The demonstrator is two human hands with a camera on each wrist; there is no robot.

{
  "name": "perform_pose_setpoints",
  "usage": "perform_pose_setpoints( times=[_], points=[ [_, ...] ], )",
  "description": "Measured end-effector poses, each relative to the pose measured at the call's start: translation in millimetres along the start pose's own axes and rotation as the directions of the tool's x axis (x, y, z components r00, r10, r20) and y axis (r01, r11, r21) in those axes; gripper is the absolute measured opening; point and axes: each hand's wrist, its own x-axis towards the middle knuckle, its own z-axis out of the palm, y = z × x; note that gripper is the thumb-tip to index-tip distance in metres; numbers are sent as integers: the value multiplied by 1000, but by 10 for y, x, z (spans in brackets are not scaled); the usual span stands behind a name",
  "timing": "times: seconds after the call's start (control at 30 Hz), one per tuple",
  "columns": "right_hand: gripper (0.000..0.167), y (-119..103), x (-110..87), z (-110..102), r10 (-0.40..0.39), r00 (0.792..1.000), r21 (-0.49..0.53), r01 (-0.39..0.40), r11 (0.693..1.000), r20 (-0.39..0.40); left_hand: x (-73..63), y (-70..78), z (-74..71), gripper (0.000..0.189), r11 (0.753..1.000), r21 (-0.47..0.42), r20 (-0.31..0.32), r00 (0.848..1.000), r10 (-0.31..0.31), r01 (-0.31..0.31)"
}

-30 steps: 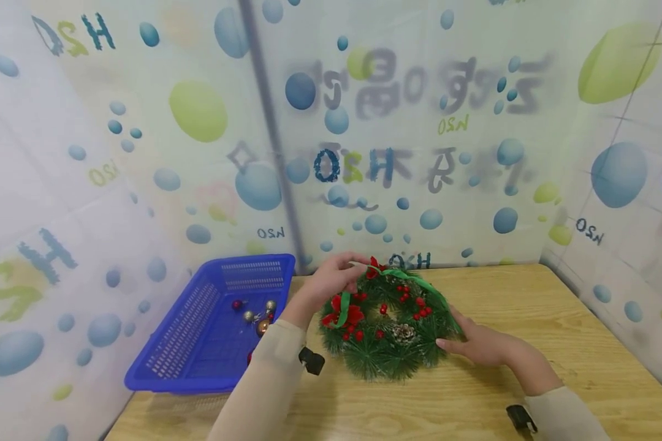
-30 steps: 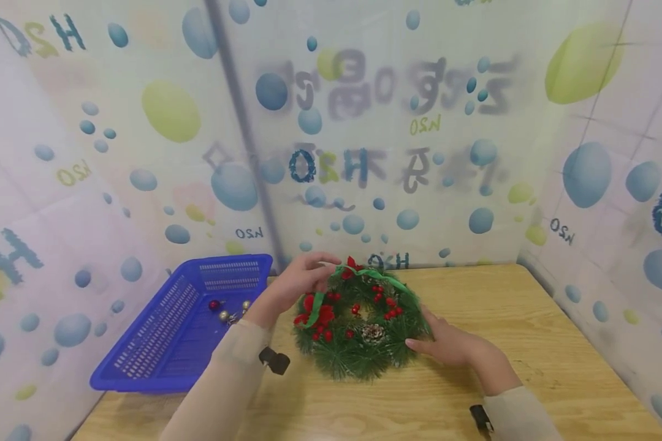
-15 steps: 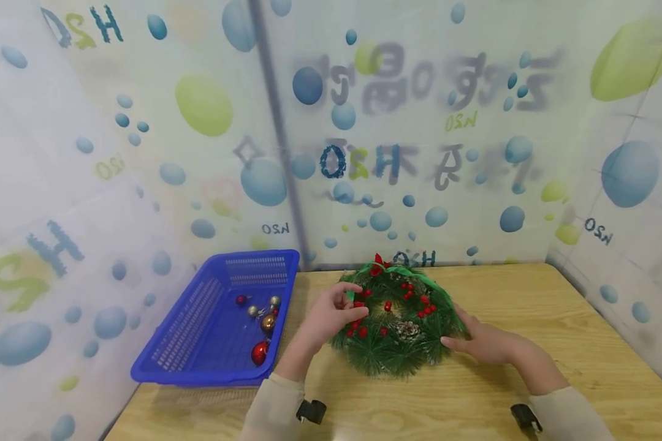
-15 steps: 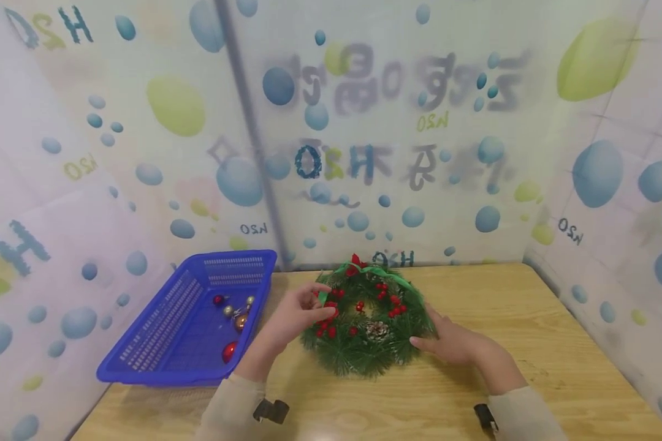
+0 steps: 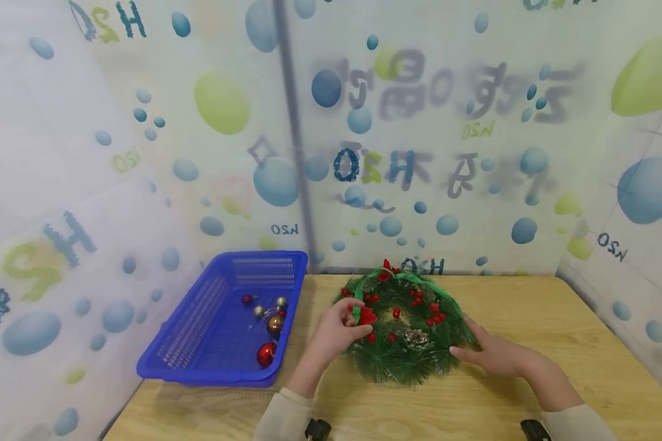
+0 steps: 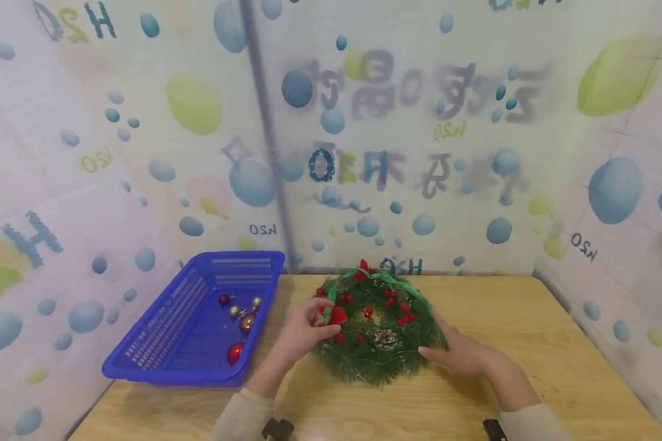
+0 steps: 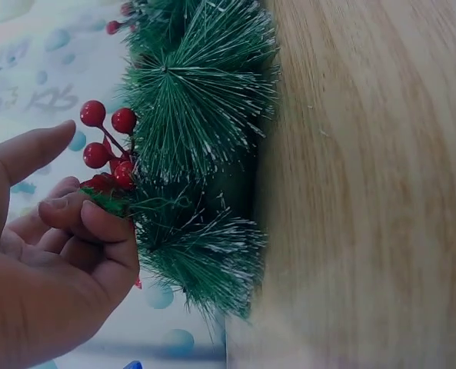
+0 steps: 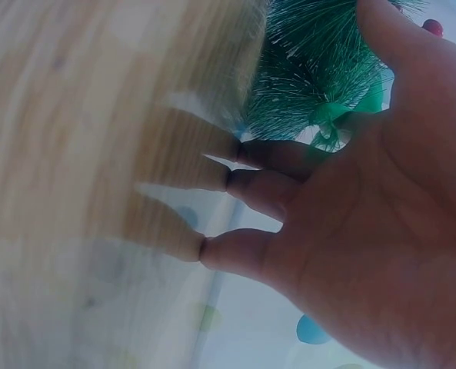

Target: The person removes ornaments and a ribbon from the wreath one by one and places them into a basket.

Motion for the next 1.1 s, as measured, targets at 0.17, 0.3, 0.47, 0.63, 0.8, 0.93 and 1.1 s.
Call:
perform_pose_setpoints(
  times=[0.17, 0.3, 0.47, 0.63, 0.8, 0.93, 1.1],
  points=[
    [111, 12, 8, 20, 11, 1000, 9, -11, 1000, 7, -46, 18, -48, 48, 999, 44, -16, 1000, -21, 22],
    [111, 26, -8, 27, 9, 1000, 16, -9, 1000, 14, -71, 4, -68, 53, 991, 117, -9, 997, -71, 72],
    [110, 3, -21, 9, 2, 1000, 19, -2, 1000, 10, -83, -72, -73, 49, 992, 100, -4, 997, -76, 76],
    [110, -19, -18, 2, -10, 1000, 14, 10, 1000, 7, -97, -134, -88, 35, 996, 31, -14, 996, -87, 87],
    [110, -30, -2, -5, -14, 1000, 9, 14, 1000, 2, -101, -142, -105, 26, 994, -23, 0, 995, -104, 104],
    [110, -30, 0, -15, -19, 1000, -2, 19, 1000, -6, -95, -128, -90, 23, 990, -77, -18, 993, -120, 118],
    [111, -25, -16, 1, -6, 1000, 2, 6, 1000, -4, -95, -131, -54, 17, 986, -112, -61, 990, -130, 122]
  ],
)
